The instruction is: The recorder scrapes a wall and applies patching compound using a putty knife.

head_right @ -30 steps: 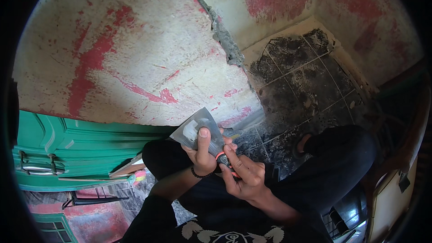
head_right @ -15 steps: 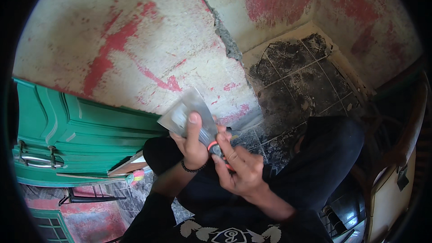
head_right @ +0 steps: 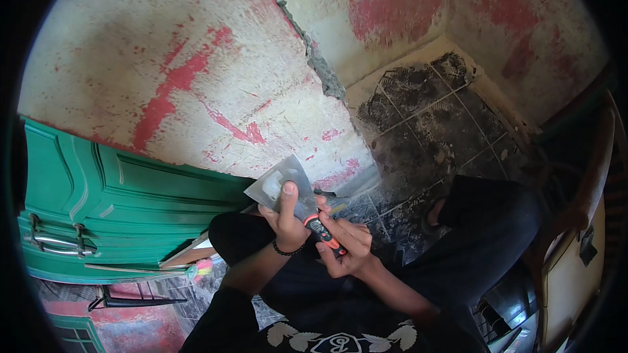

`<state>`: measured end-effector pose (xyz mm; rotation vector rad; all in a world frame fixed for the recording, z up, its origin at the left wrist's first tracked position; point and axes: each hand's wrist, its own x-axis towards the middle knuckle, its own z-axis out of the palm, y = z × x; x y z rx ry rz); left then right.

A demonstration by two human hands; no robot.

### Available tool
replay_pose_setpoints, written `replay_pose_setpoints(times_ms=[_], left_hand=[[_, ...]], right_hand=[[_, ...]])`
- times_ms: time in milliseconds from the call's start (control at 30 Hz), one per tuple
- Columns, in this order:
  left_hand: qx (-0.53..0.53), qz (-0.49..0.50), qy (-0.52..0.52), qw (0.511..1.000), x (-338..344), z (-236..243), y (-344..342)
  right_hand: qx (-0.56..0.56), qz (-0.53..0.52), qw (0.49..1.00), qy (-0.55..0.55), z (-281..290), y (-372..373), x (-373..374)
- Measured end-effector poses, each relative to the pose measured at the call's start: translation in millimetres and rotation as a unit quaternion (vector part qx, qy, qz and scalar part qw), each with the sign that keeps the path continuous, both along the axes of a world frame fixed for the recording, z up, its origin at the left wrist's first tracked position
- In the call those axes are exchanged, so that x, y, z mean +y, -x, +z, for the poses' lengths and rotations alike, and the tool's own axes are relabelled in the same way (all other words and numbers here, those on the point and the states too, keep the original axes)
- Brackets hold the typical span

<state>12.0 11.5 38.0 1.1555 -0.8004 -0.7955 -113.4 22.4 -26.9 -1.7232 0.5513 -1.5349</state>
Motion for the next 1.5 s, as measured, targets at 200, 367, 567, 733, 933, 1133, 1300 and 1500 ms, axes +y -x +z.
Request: replay_pose_setpoints(times_ms=[200,367,567,733,933,1133,1300,1500], left_hand=[[0.010,-0.018,0.011,1.000,-5.5,2.3,3.3],[0.067,-0.012,-0.002,0.998,-8.8,35.5,9.8],[0.099,0.000,0.028,0.995,-16.1,67.4,14.2],[0.030,0.009,0.019,0.999,-17.4,63.6,13.5],[-0.020,-0.022,0.023,0.999,-3.7,2.3,-2.7],[0.033,-0.010,-0.009,0.999,0.8,-4.2,-0.9],[0.091,-0.002,-0.044,0.995,3.1,9.1,4.7],[0.079,0.003,-0.027,0.997,4.4,16.8,0.1]], right_hand=[[0.014,0.009,1.000,0.006,13.4,7.0,-8.9],[0.023,0.014,1.000,-0.008,41.6,12.2,-9.7],[0.012,0.039,0.999,0.009,81.2,24.2,-28.8],[-0.002,0.043,0.999,0.005,77.5,20.8,-27.9],[-0.004,0.044,0.999,-0.008,19.0,10.0,-15.0],[-0.005,0.057,0.998,-0.033,13.3,13.2,-8.3],[0.029,0.070,0.995,-0.062,31.9,20.9,-3.4],[0.043,0.057,0.996,-0.051,29.5,11.4,4.7]])
